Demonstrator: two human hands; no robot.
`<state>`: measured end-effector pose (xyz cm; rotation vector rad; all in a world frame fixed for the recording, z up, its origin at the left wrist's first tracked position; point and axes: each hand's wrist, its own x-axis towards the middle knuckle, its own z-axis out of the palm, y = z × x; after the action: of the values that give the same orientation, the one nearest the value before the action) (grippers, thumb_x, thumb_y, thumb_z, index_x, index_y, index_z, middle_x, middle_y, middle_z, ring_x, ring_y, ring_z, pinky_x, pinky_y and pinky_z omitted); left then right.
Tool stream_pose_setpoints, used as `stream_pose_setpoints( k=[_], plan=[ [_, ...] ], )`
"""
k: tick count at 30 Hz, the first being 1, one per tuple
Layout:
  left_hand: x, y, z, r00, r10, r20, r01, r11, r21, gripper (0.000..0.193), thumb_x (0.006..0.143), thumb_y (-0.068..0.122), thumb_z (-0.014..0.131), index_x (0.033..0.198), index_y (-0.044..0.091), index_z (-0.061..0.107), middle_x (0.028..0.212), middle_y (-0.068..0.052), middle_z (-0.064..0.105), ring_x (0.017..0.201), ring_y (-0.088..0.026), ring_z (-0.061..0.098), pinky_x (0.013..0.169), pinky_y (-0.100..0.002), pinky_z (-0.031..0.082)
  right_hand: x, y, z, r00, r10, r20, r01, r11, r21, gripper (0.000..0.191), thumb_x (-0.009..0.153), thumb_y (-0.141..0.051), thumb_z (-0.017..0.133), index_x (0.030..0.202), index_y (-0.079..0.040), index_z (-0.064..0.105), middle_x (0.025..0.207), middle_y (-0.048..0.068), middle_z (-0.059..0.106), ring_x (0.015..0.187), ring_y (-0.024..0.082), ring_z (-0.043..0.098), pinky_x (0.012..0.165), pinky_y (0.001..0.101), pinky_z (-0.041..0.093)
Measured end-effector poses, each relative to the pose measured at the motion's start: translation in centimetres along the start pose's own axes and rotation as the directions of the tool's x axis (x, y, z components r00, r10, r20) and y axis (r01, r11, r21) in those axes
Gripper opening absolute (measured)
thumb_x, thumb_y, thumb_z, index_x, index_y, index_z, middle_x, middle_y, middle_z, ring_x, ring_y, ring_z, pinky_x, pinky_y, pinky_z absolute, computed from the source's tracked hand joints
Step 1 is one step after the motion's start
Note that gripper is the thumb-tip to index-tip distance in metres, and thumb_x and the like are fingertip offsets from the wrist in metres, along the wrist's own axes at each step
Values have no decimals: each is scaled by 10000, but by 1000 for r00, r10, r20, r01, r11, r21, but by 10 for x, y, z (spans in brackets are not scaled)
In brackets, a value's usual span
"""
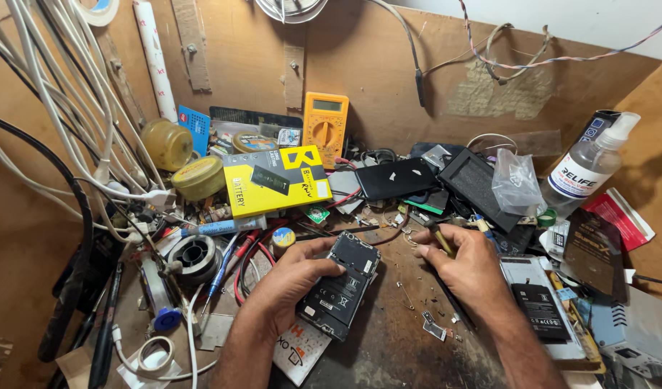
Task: The person works on a disassembled smartphone at a cluttered repair bench, using a small screwdriver to manipulate internal components and connectors. They briefly power on the device to check the screen, then use a multimeter to test the battery before continuing to adjust internal parts.
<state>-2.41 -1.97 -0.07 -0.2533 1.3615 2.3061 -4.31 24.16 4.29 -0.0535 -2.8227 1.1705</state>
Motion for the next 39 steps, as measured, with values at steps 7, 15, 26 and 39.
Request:
stream_pose_setpoints(
  k=[7, 15, 26, 39],
  plan=[
    [-1, 0, 1, 999, -11, -34, 11, 1000, -7, 573, 772, -16, 681, 1340, 2, 609, 970, -132, 768, 718, -169, 741, 606, -323, 630, -5, -3, 7, 995, 76, 69, -63, 983, -175, 213, 816, -222, 815, 971, -76, 817, 847, 72, 799, 745, 192, 756, 731, 341, 577],
    [0, 0, -1, 1000, 13, 16, -13, 1000, -8, 572, 775, -6, 674, 1345, -7, 623, 958, -128, 770, 707, -163, 737, 602, -310, 628, -10, -4, 17, 995, -82, -51, 64, 953, -297, 225, 786, -237, 792, 929, -63, 785, 878, 94, 751, 759, 249, 733, 724, 403, 550],
    [-2, 1, 0, 1000, 12, 17, -12, 1000, -3, 560, 785, -23, 662, 1341, 24, 609, 952, -122, 770, 713, -164, 746, 623, -310, 622, -12, -10, 22, 974, -226, 19, 223, 940, -260, 294, 755, -276, 822, 886, -25, 741, 848, 134, 701, 784, 339, 683, 707, 427, 520],
    [-1, -2, -7, 979, 41, 200, -29, 998, -60, 513, 830, -51, 651, 1339, 10, 650, 932, -94, 766, 690, -148, 731, 633, -284, 617, 1, 0, 28, 973, -229, 11, 226, 951, -210, 327, 917, -310, 650, 1067, -19, 643, 988, 179, 679, 928, 362, 664, 812, 446, 504]
  ],
)
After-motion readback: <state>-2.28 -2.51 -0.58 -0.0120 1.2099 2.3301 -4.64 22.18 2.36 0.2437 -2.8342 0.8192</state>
